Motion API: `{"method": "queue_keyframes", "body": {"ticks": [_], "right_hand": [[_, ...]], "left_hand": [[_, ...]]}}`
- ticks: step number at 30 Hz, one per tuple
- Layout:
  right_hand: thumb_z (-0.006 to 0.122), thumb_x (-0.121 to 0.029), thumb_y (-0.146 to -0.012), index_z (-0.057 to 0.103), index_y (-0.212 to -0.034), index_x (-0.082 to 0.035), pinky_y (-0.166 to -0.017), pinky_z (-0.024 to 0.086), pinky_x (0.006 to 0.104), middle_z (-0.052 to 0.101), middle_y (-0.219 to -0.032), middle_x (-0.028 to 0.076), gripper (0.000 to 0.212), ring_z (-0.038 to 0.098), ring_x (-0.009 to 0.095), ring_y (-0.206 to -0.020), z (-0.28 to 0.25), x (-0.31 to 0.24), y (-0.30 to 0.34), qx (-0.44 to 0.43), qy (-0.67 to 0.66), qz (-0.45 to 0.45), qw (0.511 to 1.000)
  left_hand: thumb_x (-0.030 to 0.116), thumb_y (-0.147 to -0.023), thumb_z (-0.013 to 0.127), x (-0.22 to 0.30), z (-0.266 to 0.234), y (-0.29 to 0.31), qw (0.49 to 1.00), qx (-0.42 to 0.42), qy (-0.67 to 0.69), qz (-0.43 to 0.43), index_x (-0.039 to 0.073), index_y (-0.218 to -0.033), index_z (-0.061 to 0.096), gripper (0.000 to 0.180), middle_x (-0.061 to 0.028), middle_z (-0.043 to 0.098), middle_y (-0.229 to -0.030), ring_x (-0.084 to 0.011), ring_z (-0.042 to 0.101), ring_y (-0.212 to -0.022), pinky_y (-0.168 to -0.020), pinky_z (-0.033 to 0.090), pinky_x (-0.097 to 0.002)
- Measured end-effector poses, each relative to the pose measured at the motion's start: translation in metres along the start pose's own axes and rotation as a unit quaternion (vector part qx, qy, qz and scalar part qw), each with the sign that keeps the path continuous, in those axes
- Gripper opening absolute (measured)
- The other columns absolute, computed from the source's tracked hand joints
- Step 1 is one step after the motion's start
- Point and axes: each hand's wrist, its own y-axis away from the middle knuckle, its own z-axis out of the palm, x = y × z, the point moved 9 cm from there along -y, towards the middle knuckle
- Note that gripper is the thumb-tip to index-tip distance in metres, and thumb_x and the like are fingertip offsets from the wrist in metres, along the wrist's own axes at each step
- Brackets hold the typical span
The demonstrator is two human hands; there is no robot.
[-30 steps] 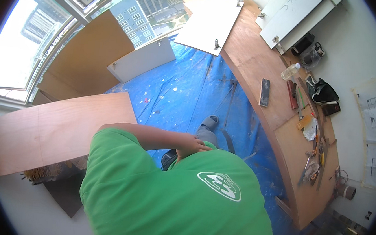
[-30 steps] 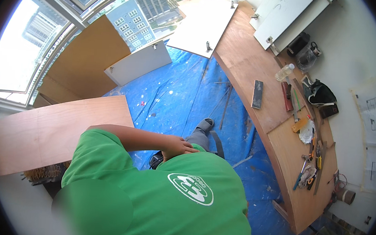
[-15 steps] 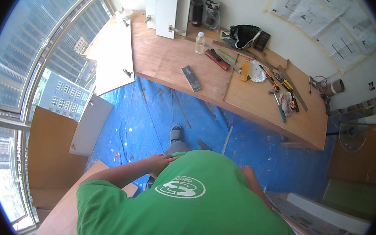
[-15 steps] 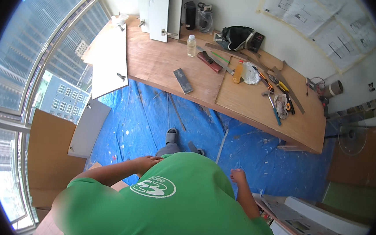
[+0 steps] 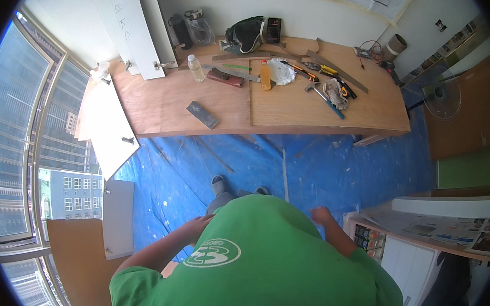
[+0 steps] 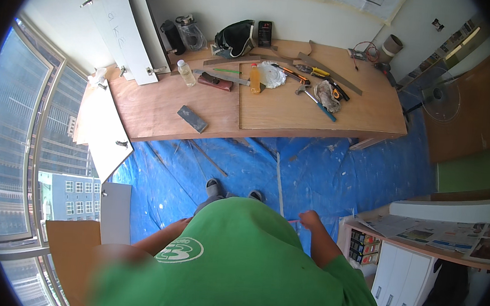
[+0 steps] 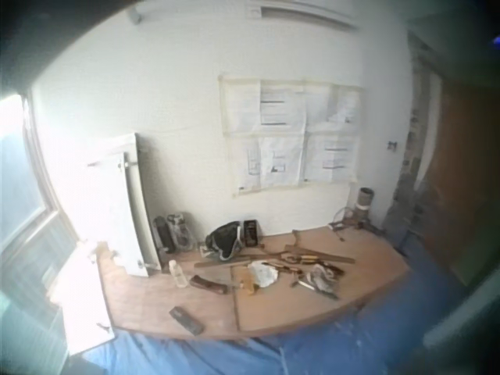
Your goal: The person positions a wooden strip against a white cabinet door, aligns it with a metal hinge, and uses a hammer to tap the hinge into place. The person then lifts the door and strip to inspect the fit.
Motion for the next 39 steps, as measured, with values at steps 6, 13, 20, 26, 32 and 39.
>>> {"method": "queue_keyframes", "body": {"ticks": [6, 13, 20, 26, 32, 39], "right_hand": [[0.071, -0.027, -0.095, 0.070, -0.095, 0.000, -0.051, 0.052, 0.0383, 0.070, -0.076, 0.012, 0.027, 0.065, 0.023, -0.061, 0.020, -0.008, -0.013, -0.052, 0.031, 0.010, 0.998], [0.074, -0.028, -0.094, 0.069, -0.082, 0.000, -0.050, 0.049, 0.0399, 0.068, -0.069, 0.013, 0.031, 0.063, 0.023, -0.055, 0.012, -0.021, -0.009, 0.001, -0.034, 0.008, 0.999], [0.077, -0.029, -0.093, 0.068, -0.091, -0.001, -0.051, 0.050, 0.0383, 0.070, -0.076, 0.012, 0.030, 0.064, 0.022, -0.059, 0.009, -0.011, -0.012, -0.009, -0.018, 0.014, 1.000], [0.072, -0.029, -0.097, 0.070, -0.101, 0.000, -0.061, 0.056, 0.0388, 0.073, -0.086, 0.012, 0.029, 0.069, 0.021, -0.072, 0.013, -0.017, -0.004, -0.028, 0.023, 0.032, 0.999], [0.071, -0.028, -0.098, 0.069, -0.102, 0.000, -0.061, 0.056, 0.0378, 0.073, -0.087, 0.011, 0.028, 0.068, 0.021, -0.071, 0.014, -0.029, 0.004, -0.027, 0.008, 0.044, 0.999], [0.075, -0.029, -0.094, 0.067, -0.092, -0.002, -0.052, 0.049, 0.0368, 0.069, -0.077, 0.011, 0.029, 0.063, 0.021, -0.060, 0.009, -0.029, -0.003, -0.021, 0.005, 0.013, 1.000]], "left_hand": [[0.039, -0.085, 0.077, 0.010, -0.014, 0.000, 1.000, -0.002, -0.016, 0.006, 0.019, -0.166, 0.028, 0.098, -0.0173, 0.033, -0.168, -0.0454, 0.046, -0.144, -0.118, 0.045, -0.0497], [0.039, -0.085, 0.077, 0.012, -0.014, 0.003, 1.000, -0.005, -0.016, 0.008, 0.017, -0.166, 0.029, 0.097, -0.0186, 0.033, -0.168, -0.0454, 0.046, -0.144, -0.118, 0.044, -0.0489], [0.040, -0.084, 0.077, 0.010, -0.014, 0.003, 1.000, -0.013, -0.009, 0.008, 0.015, -0.165, 0.029, 0.098, -0.0196, 0.032, -0.168, -0.0452, 0.046, -0.145, -0.118, 0.044, -0.0485], [0.041, -0.083, 0.077, 0.023, -0.022, 0.004, 1.000, -0.011, 0.012, -0.002, 0.013, -0.165, 0.030, 0.099, -0.0205, 0.032, -0.168, -0.0447, 0.044, -0.146, -0.119, 0.043, -0.0482], [0.043, -0.083, 0.078, 0.022, -0.015, 0.005, 0.999, -0.002, -0.023, 0.025, 0.011, -0.165, 0.029, 0.101, -0.0210, 0.031, -0.169, -0.0414, 0.038, -0.151, -0.122, 0.038, -0.0477], [0.045, -0.081, 0.079, 0.032, -0.022, 0.003, 0.999, -0.010, -0.037, 0.039, 0.010, -0.165, 0.028, 0.105, -0.0207, 0.031, -0.169, -0.0399, 0.037, -0.153, -0.123, 0.036, -0.0489]]}}
